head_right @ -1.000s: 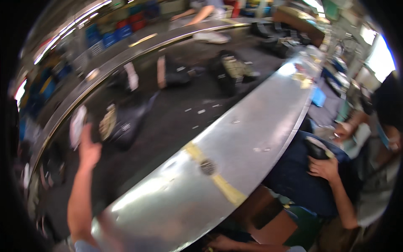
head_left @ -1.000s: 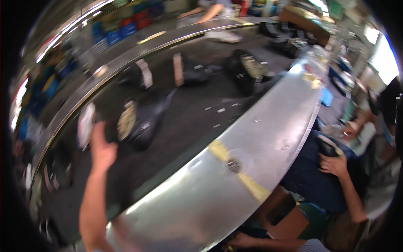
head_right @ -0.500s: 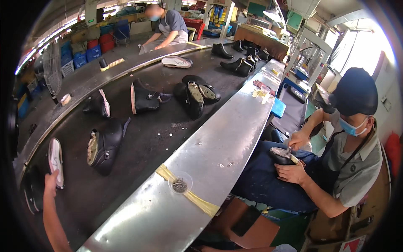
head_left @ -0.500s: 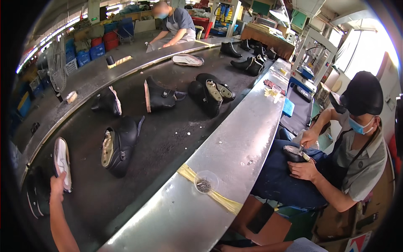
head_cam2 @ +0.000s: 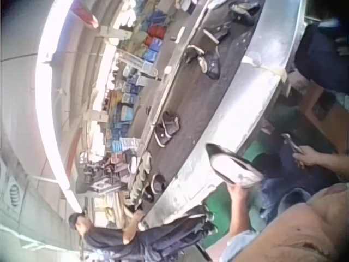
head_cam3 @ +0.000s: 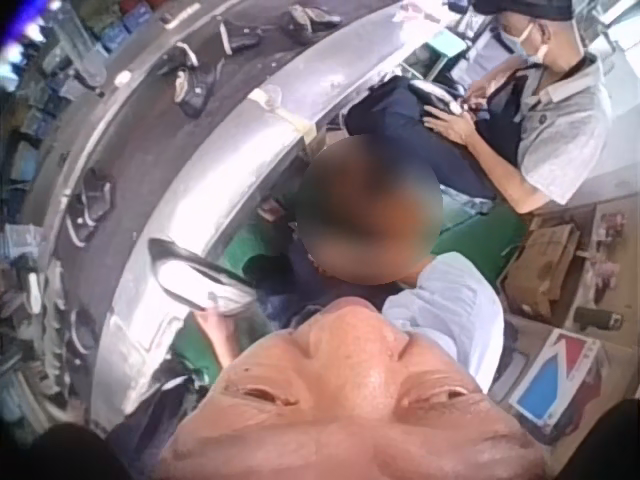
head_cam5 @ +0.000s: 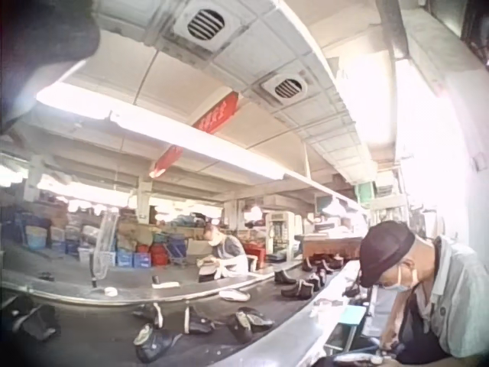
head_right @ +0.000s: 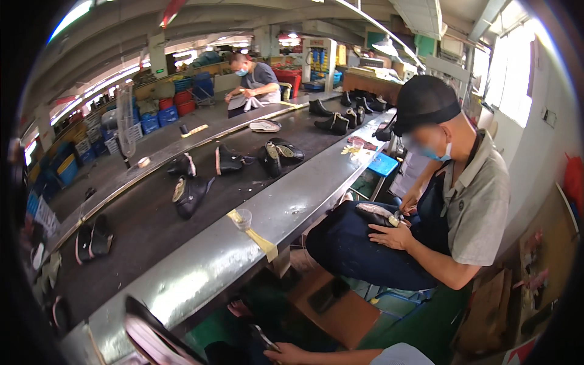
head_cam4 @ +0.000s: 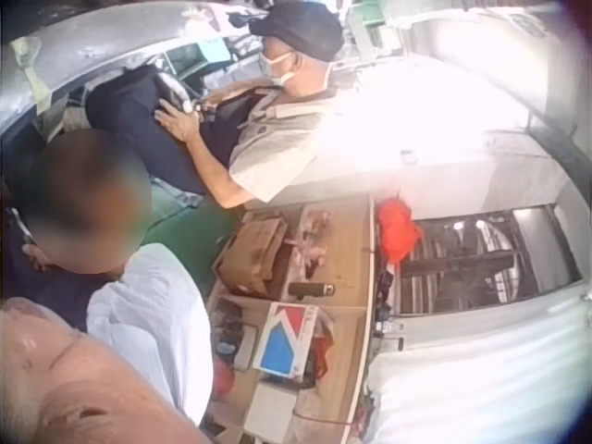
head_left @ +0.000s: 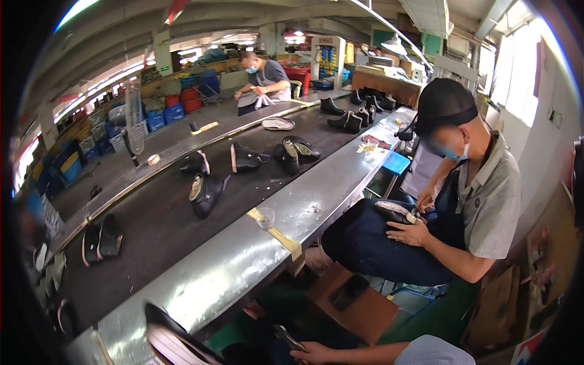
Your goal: Manually lasting shoes by pulling and hammering uppers onto the soles using lasting pincers at a factory production line.
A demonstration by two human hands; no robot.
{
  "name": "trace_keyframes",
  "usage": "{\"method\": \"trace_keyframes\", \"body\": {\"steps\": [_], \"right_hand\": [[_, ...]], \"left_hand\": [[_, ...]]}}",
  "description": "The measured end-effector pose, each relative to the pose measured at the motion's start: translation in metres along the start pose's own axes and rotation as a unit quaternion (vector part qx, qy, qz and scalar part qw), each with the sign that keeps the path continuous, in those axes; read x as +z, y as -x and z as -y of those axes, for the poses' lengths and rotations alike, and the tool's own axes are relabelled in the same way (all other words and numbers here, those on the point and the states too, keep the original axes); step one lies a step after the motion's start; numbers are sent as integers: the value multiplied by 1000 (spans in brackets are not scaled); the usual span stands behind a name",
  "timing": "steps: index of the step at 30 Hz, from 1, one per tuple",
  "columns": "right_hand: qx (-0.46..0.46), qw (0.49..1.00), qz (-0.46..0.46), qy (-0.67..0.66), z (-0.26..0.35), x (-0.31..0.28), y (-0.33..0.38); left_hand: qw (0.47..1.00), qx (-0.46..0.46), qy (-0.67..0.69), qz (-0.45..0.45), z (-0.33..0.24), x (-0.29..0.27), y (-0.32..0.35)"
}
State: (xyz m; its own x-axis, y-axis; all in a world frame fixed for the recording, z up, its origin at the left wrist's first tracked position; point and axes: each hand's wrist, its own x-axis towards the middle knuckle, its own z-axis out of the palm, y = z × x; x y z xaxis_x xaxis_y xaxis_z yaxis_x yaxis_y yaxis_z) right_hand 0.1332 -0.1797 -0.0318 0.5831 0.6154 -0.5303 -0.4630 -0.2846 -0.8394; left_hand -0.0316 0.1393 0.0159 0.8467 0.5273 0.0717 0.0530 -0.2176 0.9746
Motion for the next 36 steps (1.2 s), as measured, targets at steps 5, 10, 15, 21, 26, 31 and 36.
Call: {"method": "trace_keyframes", "body": {"steps": [5,10,15,21,26,31,36], "right_hand": [[-46,994,13,102,12,36,45],[-195,932,43,302,-2,43,54],[-229,927,76,287,4,43,44],[-294,890,88,336,13,23,60],[-530,787,-25,315,21,42,50],[-466,794,58,387,66,30,58],[-340,849,-11,404,70,-4,84]], "left_hand": [[967,-163,193,17,8,111,121],[973,-77,199,89,-29,132,141],[982,162,-65,75,-39,104,69],[965,170,33,196,-37,107,61],[970,72,117,199,-16,114,68],[965,78,145,202,-32,130,66],[970,176,-3,166,-42,140,59]]}}
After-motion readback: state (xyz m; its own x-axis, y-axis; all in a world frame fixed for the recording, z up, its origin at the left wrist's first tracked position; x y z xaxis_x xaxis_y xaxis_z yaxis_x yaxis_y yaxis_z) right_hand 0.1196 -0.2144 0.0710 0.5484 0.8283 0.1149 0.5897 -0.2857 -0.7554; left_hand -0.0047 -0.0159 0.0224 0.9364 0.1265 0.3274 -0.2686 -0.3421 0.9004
